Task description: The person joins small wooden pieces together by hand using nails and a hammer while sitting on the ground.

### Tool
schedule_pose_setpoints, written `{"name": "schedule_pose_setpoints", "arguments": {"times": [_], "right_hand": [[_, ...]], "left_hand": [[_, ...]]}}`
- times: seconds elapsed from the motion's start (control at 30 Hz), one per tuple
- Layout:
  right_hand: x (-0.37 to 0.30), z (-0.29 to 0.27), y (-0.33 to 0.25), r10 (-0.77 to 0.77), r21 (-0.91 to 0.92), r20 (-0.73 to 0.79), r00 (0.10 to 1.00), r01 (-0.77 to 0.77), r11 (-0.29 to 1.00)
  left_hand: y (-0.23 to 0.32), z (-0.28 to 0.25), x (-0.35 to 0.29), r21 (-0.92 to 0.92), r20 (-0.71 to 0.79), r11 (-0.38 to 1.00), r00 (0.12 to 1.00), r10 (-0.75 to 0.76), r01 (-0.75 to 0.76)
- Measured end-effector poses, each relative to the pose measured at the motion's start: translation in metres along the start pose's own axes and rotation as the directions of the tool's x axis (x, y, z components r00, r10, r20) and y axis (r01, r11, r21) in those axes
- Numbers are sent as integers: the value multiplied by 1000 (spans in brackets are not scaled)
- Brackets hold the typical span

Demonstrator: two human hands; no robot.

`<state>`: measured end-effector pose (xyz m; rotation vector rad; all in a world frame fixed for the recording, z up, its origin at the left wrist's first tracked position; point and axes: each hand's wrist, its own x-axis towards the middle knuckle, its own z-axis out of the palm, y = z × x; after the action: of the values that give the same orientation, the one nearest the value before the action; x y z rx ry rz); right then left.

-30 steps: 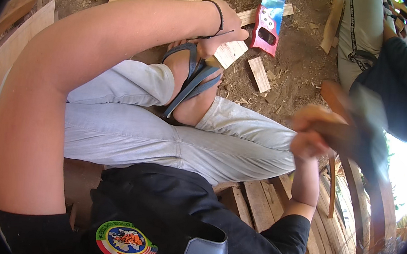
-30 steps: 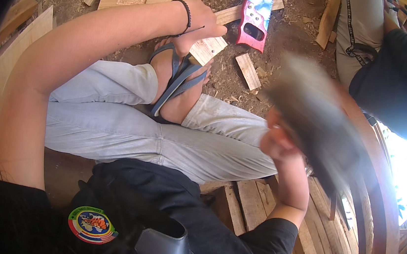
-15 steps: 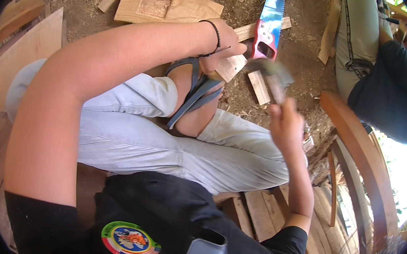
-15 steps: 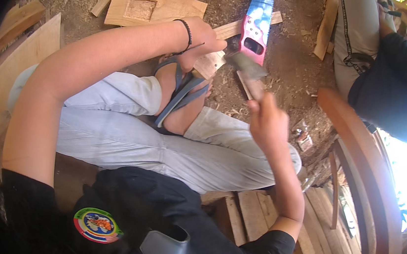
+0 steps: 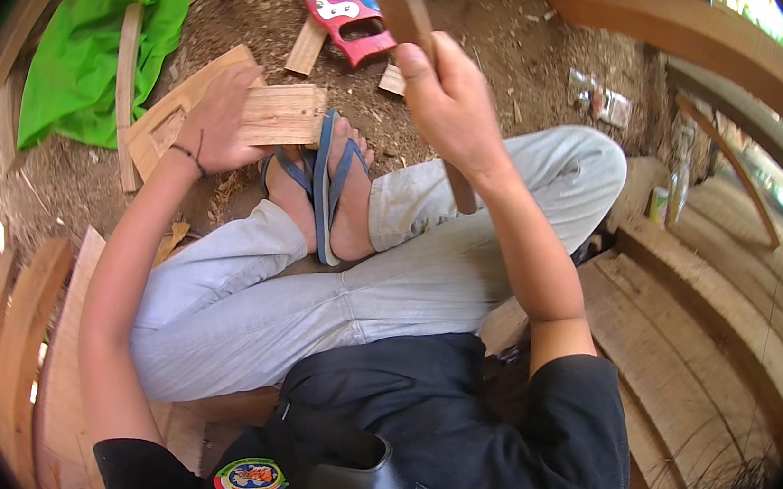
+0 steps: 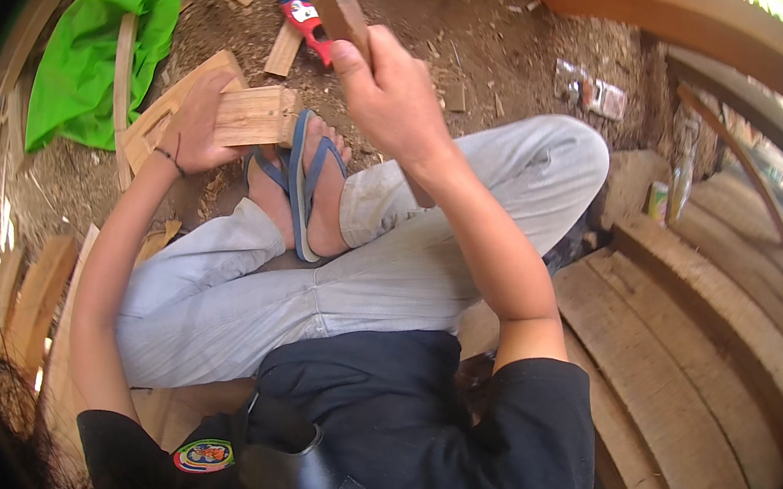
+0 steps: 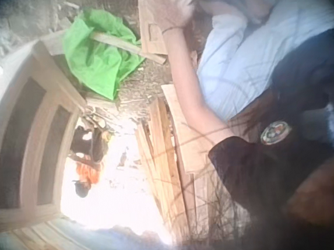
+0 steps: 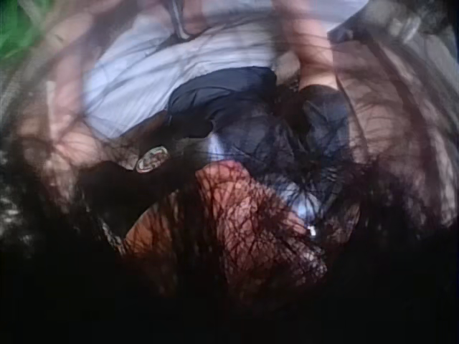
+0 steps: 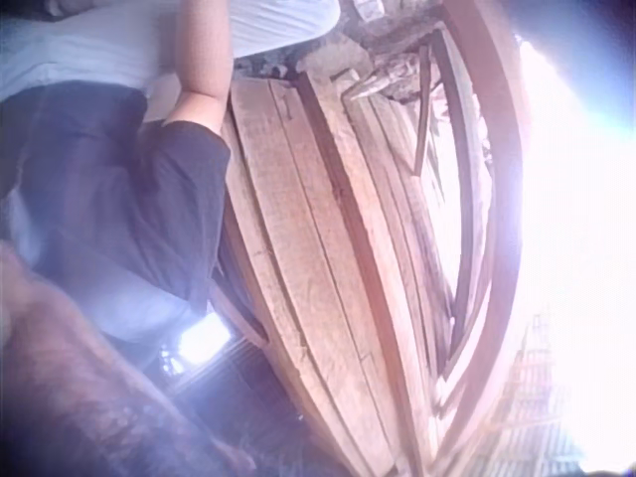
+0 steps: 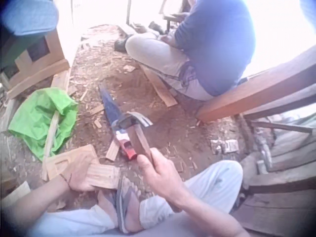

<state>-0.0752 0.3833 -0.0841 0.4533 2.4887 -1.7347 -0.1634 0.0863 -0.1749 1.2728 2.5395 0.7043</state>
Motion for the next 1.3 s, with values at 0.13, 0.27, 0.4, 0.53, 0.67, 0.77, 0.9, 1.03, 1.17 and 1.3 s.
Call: {"name": "schedule_pose_setpoints", "arguments": {"times": [0.13,0.27,0.4,0.53,0.67,0.77,0.9,1.03,1.17,1.3], "right_hand": [[-1,3,22,158,90,40,987,-161,983],[-2,8,35,173,-9,79,982,-173,985],[-7,16,22,158,-9,182,971,-159,987],[-14,25,36,14,-185,226,974,28,982],[-16,27,33,44,-255,272,961,28,967],[-17,25,20,82,-271,299,951,2,963],[-15,7,15,-84,-335,404,911,233,913],[-11,-5,9,-62,-525,510,858,367,768],[3,-16,-5,34,-686,565,825,446,574],[1,-30,-30,-190,-538,590,785,558,632]], "left_hand": [[0,-4,0,-54,124,992,987,-105,113],[8,-9,11,-21,194,987,969,-155,162],[12,-15,19,20,227,985,959,-171,171],[14,-17,19,271,62,957,994,92,-106],[-2,-8,17,33,182,999,983,34,-40],[3,-10,37,27,331,1000,944,-3,-6],[4,-13,53,61,492,998,869,-57,30],[11,-20,61,98,545,994,832,-102,58],[20,-30,66,131,581,988,800,-148,87],[14,-25,65,72,582,993,804,-122,98]]}}
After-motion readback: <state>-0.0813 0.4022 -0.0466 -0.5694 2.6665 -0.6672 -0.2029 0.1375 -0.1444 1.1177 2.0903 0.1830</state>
